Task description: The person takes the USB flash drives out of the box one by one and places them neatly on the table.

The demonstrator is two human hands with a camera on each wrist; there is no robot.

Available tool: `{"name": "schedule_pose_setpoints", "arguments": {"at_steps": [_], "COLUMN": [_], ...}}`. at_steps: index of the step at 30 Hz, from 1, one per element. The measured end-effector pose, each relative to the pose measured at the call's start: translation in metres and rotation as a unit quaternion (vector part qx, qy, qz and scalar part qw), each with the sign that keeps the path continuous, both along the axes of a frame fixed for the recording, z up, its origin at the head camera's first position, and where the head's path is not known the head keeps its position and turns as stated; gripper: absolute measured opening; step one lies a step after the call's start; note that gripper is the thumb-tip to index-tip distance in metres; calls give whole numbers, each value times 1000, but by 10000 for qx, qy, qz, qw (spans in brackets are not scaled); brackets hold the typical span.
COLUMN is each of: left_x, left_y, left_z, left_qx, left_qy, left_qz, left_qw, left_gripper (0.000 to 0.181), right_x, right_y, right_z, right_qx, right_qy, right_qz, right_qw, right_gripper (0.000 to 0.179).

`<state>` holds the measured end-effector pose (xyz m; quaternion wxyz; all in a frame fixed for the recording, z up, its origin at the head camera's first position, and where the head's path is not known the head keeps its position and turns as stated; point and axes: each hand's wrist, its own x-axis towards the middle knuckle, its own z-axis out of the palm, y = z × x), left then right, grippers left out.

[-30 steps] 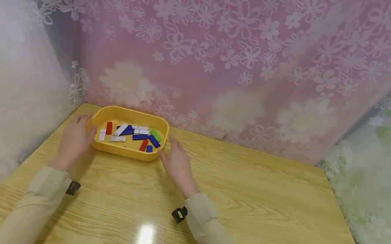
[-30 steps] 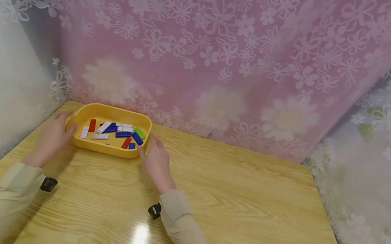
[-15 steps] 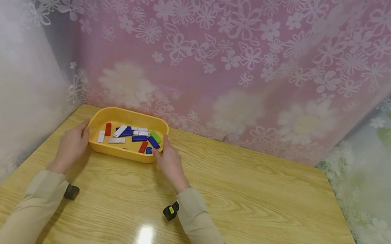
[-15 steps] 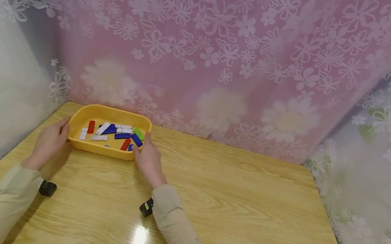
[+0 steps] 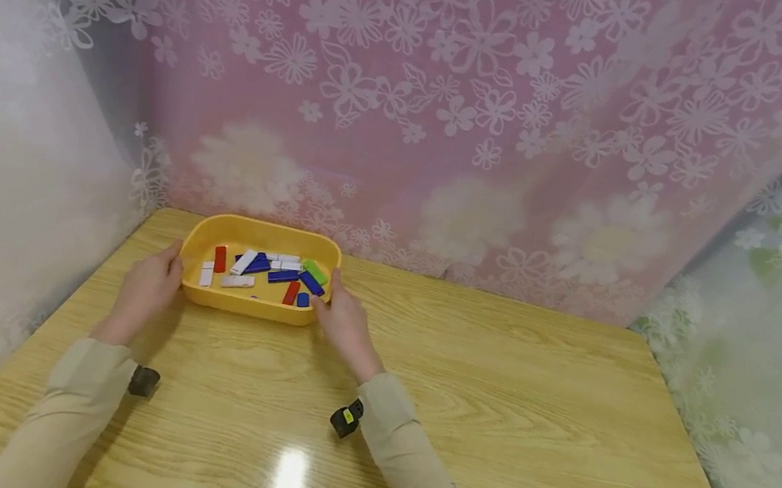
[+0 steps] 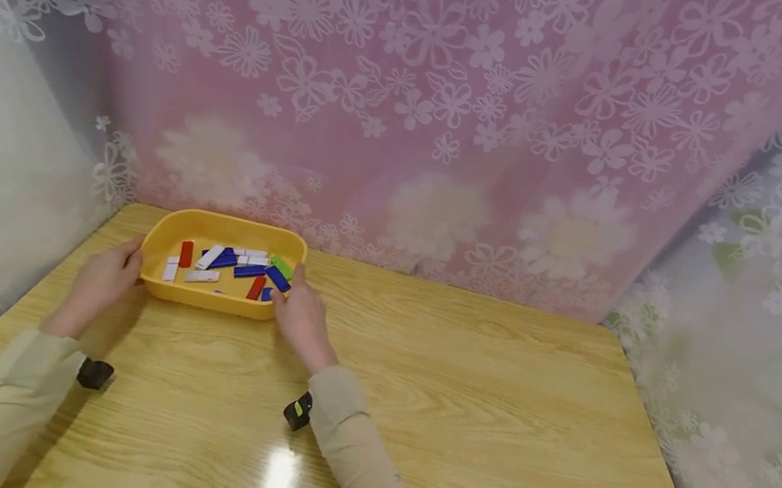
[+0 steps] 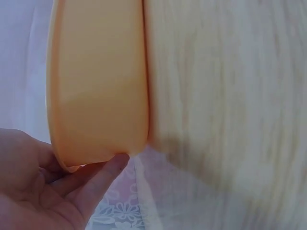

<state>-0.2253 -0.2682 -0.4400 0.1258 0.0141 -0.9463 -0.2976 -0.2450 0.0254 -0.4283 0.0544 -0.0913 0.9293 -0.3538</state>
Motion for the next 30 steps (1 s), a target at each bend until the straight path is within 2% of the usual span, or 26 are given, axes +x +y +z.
{"name": "schedule_pose_setpoints", "arguments": {"at_steps": [6,18,24,30], "left_x": [-4,-6,-3,-5], "left_y": [6,24,34,44], "left_z": [0,3,4,2], "left_qx": [38,76,143,144], "left_qy": [-124,-696,-835,-734], "left_qz": [-44,-373,-489,-544], "left_qw": [9999,9968,9952,9957], "left_gripper": [47,51,52,52], "right_x": [-3,-4,-2,-1], "right_y": [7,27,38,49], "right_z": [1,3,0,0], "right_qx": [1,-96,-260,-220], "right_qy": [30,-119,-233,-225], "right_qz": [-36,-117,-289,-374], "right_qw": [10000,9998,9990,9988], "right_gripper": [65,64,63,63]}}
